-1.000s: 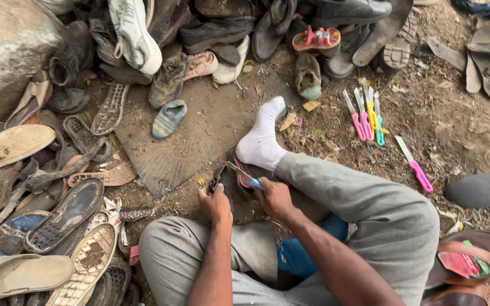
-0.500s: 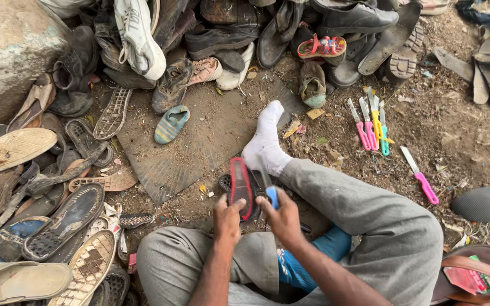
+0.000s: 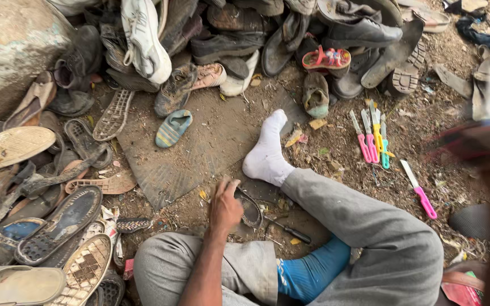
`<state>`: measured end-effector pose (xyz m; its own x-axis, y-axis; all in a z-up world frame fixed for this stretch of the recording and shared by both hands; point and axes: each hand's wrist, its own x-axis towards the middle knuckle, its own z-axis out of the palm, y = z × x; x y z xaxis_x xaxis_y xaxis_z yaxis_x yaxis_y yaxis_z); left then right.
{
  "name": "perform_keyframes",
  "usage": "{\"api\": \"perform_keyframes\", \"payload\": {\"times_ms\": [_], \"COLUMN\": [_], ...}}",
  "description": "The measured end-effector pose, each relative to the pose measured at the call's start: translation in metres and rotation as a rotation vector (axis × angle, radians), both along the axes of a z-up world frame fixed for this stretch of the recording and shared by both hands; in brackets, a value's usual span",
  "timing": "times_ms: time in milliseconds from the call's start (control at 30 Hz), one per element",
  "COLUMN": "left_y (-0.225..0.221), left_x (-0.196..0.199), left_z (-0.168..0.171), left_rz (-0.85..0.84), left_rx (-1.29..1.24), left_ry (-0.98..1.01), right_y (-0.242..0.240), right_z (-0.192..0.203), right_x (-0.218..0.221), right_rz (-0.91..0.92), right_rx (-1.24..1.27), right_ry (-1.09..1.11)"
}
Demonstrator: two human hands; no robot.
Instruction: The person uses a knife to cut away the soles and inner lining of various old shoes, handling them one at a time while sitting on the ground in a pile of footwear.
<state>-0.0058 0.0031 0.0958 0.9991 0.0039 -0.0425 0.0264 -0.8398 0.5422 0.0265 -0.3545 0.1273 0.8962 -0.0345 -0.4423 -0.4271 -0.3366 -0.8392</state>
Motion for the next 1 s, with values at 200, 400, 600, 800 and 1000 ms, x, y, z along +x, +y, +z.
{"api": "perform_keyframes", "payload": {"times_ms": [200,400,600,800,1000], "left_y": [-0.012,-0.001,0.161,0.247,0.296], "left_x": [0.023,0.004,-0.057,-0.062,0.148], "left_z": [0.016,0.032,0.108,0.11,-0.029], "left_rz": [-0.124,0.0,0.94,0.776,1.213], "left_rx": [0.36,0.215,0.328,0.458,-1.052], "left_ry": [0.442,0.322,0.07,-0.679,-0.227], "right_y": [0.016,0.051,0.148,0.18,0.197], "right_z": [-0.04,-0.056,-0.075,-0.107,-0.137], "right_x": [0.026,-0.014,-0.067,-0.05,-0.054], "right_rz": [-0.1,-0.159,0.307,0.573,0.513], "right_rx": [-0.095,-0.086,-0.11,-0.391,-0.528], "right_ry": [-0.043,-0.112,-0.241,-0.774,-0.657]}}
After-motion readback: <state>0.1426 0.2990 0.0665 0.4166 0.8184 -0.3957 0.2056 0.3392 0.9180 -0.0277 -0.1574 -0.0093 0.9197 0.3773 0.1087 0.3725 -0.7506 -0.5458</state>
